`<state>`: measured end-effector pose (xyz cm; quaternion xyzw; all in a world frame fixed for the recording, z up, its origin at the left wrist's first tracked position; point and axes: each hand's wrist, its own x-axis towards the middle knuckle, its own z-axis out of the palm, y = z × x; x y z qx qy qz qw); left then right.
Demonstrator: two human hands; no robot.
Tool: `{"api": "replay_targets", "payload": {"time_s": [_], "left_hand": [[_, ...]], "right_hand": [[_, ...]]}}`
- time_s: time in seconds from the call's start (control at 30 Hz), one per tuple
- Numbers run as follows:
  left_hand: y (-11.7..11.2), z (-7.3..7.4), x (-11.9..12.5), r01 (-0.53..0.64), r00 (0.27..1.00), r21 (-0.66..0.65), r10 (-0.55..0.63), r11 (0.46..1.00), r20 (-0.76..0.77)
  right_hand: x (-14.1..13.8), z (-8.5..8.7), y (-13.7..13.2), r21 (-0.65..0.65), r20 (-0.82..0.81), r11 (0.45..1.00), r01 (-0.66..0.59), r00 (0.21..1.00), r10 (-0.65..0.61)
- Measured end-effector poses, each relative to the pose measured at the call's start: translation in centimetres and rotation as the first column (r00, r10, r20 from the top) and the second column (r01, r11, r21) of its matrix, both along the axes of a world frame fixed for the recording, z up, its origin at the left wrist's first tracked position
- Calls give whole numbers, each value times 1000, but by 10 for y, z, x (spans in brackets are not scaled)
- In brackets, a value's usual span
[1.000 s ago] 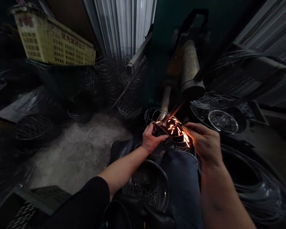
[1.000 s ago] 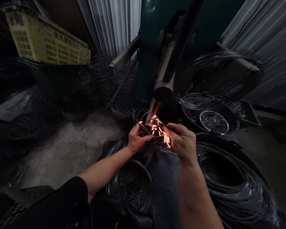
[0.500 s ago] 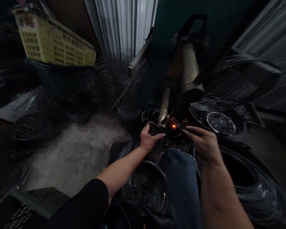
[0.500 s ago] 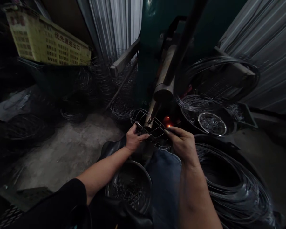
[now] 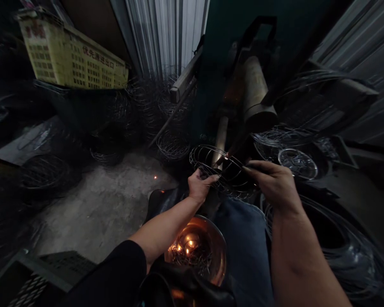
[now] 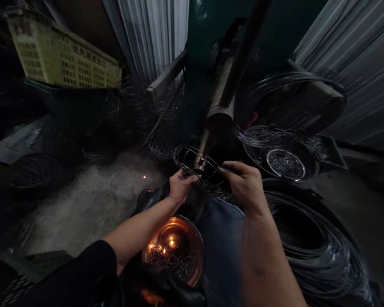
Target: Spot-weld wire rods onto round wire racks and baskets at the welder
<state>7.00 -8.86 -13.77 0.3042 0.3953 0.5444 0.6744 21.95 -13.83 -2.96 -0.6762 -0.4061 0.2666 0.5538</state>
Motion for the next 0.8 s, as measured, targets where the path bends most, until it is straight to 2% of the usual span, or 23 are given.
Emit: {"api": "replay_targets", "payload": {"time_s": [0.2,0.37,0.47,0.57,0.8], "left_hand": [[3,1,4,-30,997,-65,35,997,74],[-6,2,0,20,999,-85,-17,996,32],[-8,5,-3,32,998,-81,-28,996,57],[-8,9,-3,3,996,-136,8,991,86],[-3,11,1,-30,994,-219,52,975,95]], "right_hand": [[1,2,20,-13,59,999,-39,997,40],[11,7,0,-96,-93,992,-87,993,78],[15,11,-12,-108,-169,990,-96,983,76],[11,12,-11,-111,-130,993,-43,991,28],[-1,10,13,-84,17,994,-76,997,77]]}}
